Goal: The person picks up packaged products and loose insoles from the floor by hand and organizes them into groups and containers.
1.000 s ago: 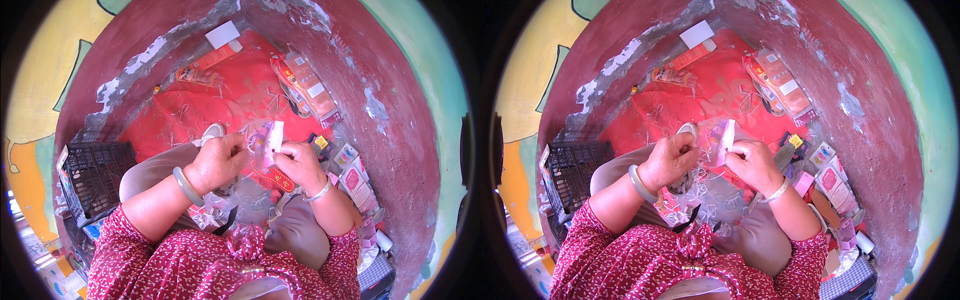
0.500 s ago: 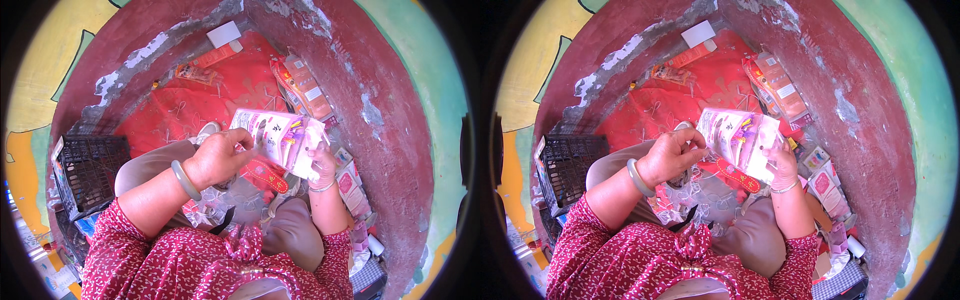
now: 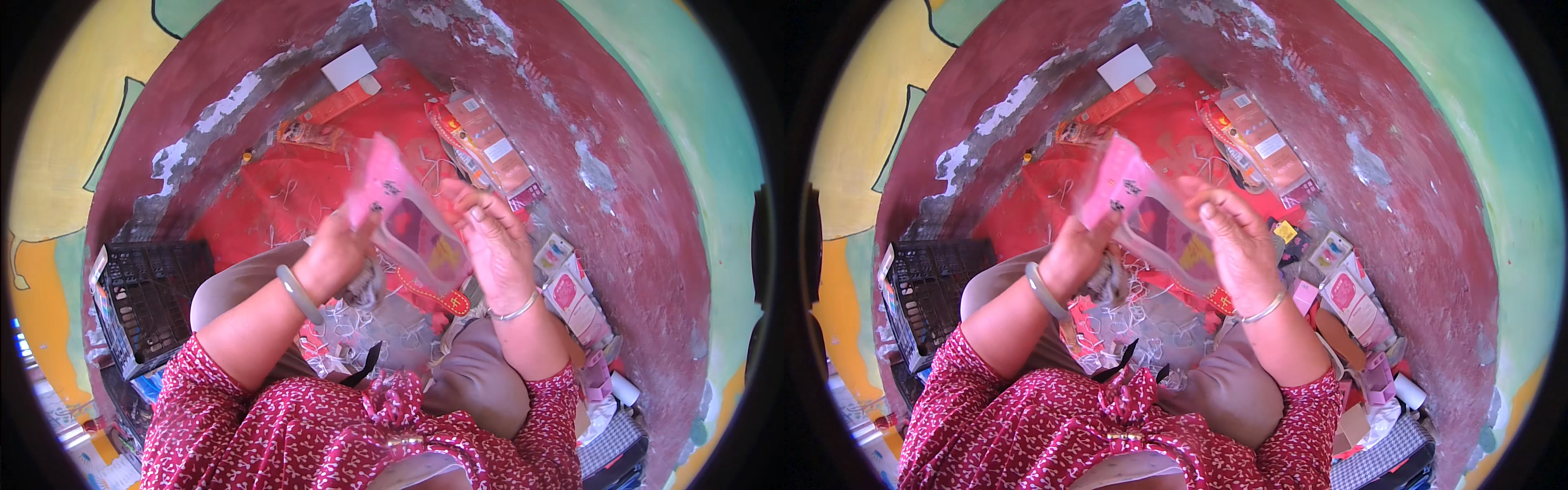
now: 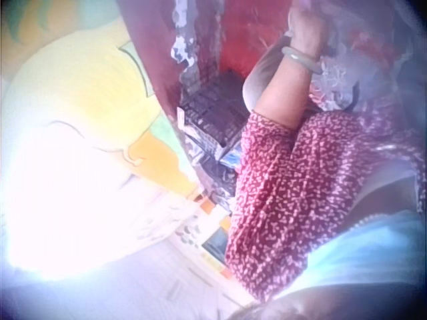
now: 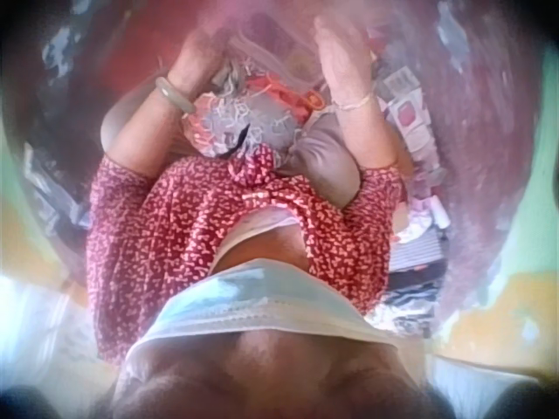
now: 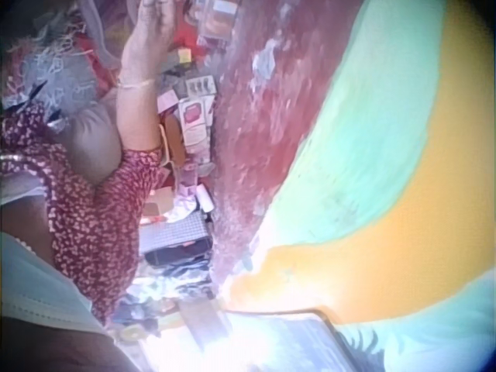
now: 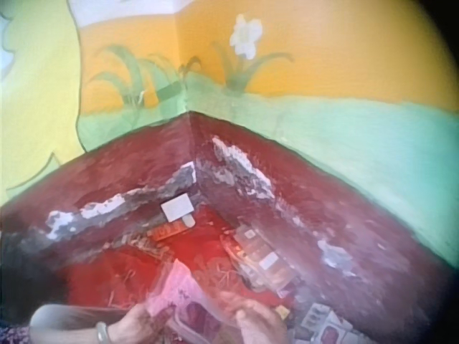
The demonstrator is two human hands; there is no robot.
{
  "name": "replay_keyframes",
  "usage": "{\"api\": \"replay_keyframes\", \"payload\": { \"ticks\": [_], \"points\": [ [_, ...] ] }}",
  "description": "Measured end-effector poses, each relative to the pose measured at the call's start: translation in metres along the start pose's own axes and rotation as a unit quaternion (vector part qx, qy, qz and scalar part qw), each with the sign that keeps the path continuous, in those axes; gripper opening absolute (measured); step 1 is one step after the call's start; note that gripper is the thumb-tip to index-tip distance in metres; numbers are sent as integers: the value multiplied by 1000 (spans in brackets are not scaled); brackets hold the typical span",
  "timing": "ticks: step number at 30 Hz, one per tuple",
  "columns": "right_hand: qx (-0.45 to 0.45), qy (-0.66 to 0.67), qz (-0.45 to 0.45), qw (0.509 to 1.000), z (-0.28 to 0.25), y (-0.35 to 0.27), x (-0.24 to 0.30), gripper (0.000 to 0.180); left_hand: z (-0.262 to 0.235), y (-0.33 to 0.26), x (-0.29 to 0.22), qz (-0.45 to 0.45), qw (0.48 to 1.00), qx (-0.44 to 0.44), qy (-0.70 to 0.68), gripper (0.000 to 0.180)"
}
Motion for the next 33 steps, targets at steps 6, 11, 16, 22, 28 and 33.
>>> {"api": "replay_keyframes", "payload": {
  "ticks": [6,11,16,22,28,33],
  "points": [
    [45,-462,-7,886,-37,-20,6,62,-15,1,-18,-228,947,-75,-212,31],
    [45,-207,169,963,-78,-18,-6,41,-20,2,-16,-218,937,-100,-253,27],
    [45,-67,206,975,-126,-27,-37,26,-21,0,-20,-252,944,-81,-194,23],
    [-176,-25,139,974,-200,-11,-86,26,-22,0,-23,-162,948,-86,-259,35],
    [-222,-80,131,963,-273,69,-76,31,-12,-3,-29,-183,952,26,-243,26],
    [-323,-132,131,928,-297,124,-43,39,-15,2,-34,-187,954,35,-232,26]
  ]
}}
Point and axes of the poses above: each hand's wrist, its own y-axis towards the middle knuckle, its own z-axis out of the palm, x = y × z, the point moved 3 cm from there along y, towards the middle knuckle, and after that the axes turned 5 degrees about z, right-handed, at the moved point
